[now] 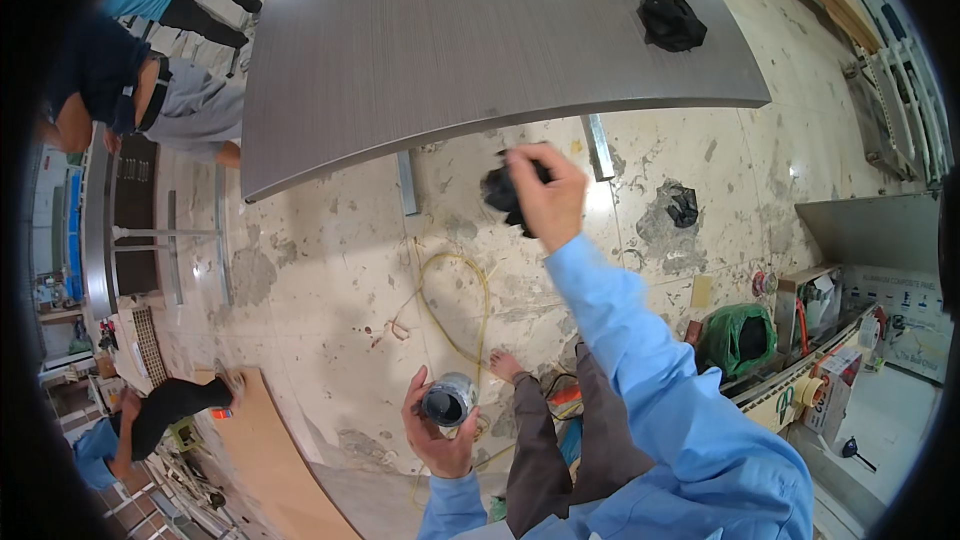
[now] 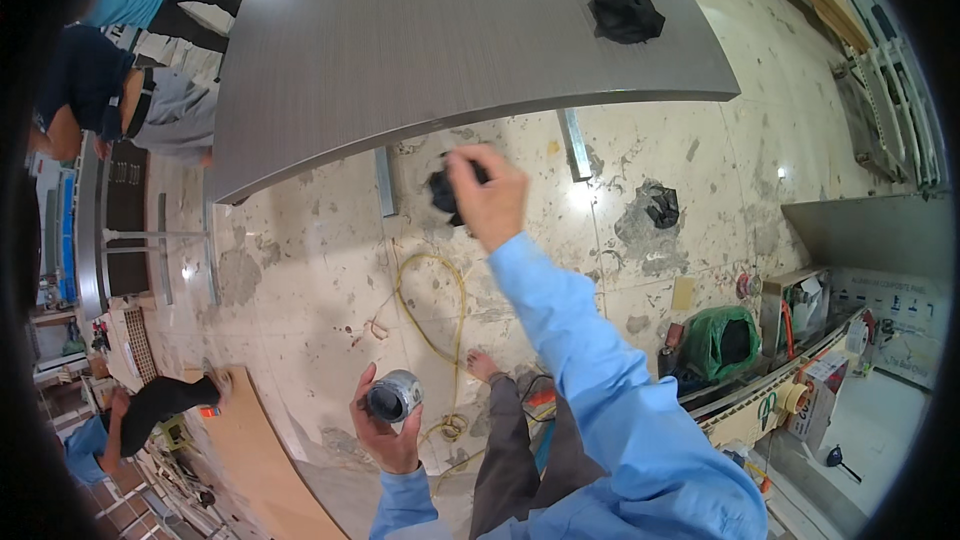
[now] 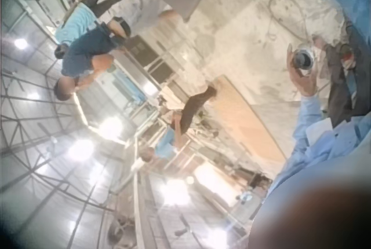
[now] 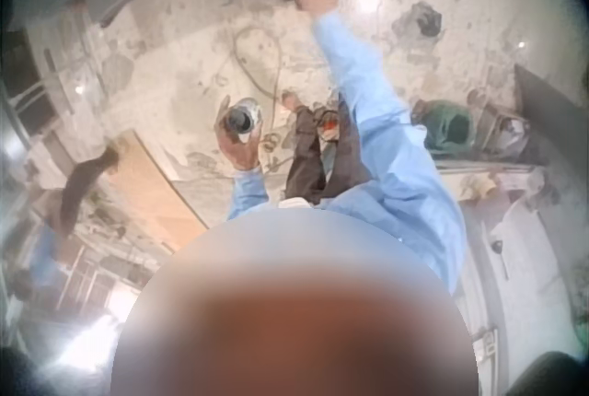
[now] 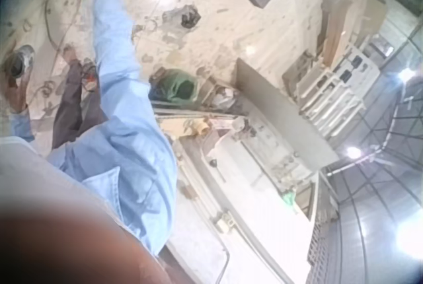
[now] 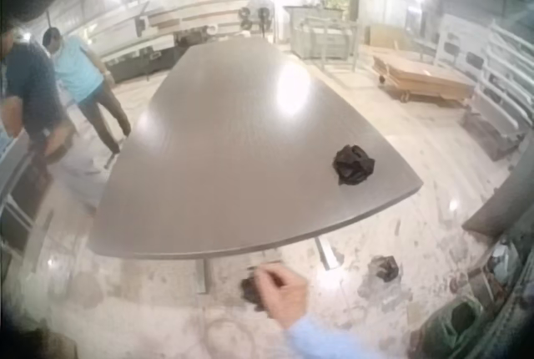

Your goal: The person wipes the surface of a large gray table with a black cloth, repeatedly dipping the cloth into a small container held in the other hand. The person moves around the table, wiping different sections and occasionally dipping the cloth again.

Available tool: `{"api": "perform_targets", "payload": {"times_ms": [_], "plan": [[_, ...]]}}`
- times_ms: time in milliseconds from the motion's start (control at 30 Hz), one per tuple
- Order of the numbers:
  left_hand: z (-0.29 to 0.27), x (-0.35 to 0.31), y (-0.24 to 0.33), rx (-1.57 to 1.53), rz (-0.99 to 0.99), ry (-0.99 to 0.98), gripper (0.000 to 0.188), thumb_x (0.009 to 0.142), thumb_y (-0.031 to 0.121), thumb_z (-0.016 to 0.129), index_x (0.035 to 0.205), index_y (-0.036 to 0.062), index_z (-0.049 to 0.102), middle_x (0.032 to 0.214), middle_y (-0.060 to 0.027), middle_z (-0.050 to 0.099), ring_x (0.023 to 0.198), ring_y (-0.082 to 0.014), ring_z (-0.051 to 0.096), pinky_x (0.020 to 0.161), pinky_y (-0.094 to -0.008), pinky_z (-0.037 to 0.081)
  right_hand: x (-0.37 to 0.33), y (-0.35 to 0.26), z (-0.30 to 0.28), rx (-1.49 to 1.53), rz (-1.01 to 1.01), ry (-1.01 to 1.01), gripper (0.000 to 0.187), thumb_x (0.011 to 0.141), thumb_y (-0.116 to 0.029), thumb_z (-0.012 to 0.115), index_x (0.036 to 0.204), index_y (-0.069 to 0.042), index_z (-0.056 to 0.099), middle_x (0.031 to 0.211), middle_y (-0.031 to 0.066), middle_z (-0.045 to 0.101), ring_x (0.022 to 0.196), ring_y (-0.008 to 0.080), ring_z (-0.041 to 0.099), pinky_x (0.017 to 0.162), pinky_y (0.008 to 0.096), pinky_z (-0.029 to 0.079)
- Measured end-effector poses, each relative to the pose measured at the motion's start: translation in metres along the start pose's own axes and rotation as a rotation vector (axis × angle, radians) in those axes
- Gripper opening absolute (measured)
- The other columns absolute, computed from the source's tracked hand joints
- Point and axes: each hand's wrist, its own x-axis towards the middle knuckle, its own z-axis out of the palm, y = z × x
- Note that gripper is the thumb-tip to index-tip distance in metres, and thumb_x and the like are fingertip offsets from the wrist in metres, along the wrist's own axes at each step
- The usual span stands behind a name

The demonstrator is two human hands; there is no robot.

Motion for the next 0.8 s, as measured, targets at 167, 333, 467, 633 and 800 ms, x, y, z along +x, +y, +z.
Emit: {"api": "perform_targets", "payload": {"times_ms": [167,333,467,633,800], "plan": [[-0.012,0.003,-0.008,0.054,0.002,-0.021,0.085,0.062,-0.011,0.089,0.137,0.0006,0.049,0.153,-0.0228,0.049,0.126,-0.0276,0.059,0.105,-0.0379,0.053,0.023,0.024,-0.052,-0.033,-0.039,0.229,0.012,0.095,-0.009,0.073,0.099,0.001,0.077,0.092,0.0059,0.077,0.085,0.0123,0.069,0.078,0.0288,0.055],[-0.014,0.006,-0.008,0.047,0.006,-0.037,0.085,0.063,-0.011,0.089,0.136,0.0005,0.049,0.153,-0.0230,0.049,0.125,-0.0272,0.060,0.104,-0.0379,0.054,-0.009,0.014,0.021,0.005,-0.119,0.013,0.010,0.091,-0.009,0.076,0.098,-0.002,0.077,0.086,0.0094,0.077,0.079,0.0144,0.071,0.075,0.0308,0.056],[-0.023,0.008,-0.007,0.037,0.022,-0.030,0.084,0.063,-0.011,0.089,0.136,0.0006,0.049,0.153,-0.0231,0.049,0.124,-0.0275,0.061,0.104,-0.0383,0.055,-0.021,-0.008,0.040,0.033,-0.014,-0.046,0.011,0.093,-0.008,0.076,0.100,0.001,0.077,0.088,0.0050,0.077,0.083,0.0104,0.068,0.075,0.0268,0.054],[-0.044,0.008,-0.012,0.059,0.021,0.003,0.084,0.063,-0.010,0.089,0.136,0.0008,0.049,0.153,-0.0230,0.049,0.123,-0.0277,0.061,0.104,-0.0384,0.055,-0.018,-0.010,0.035,0.070,0.086,0.101,0.009,0.093,-0.006,0.074,0.098,0.001,0.077,0.088,0.0054,0.077,0.084,0.0103,0.069,0.075,0.0272,0.055],[-0.060,0.007,-0.019,0.066,0.004,0.011,0.085,0.062,-0.011,0.088,0.136,0.0007,0.048,0.153,-0.0225,0.048,0.123,-0.0277,0.061,0.104,-0.0385,0.054,-0.034,-0.006,0.087,0.015,-0.004,-0.102,0.014,0.091,-0.012,0.075,0.099,-0.001,0.075,0.090,0.0115,0.078,0.083,0.0174,0.073,0.079,0.0308,0.056]]}}
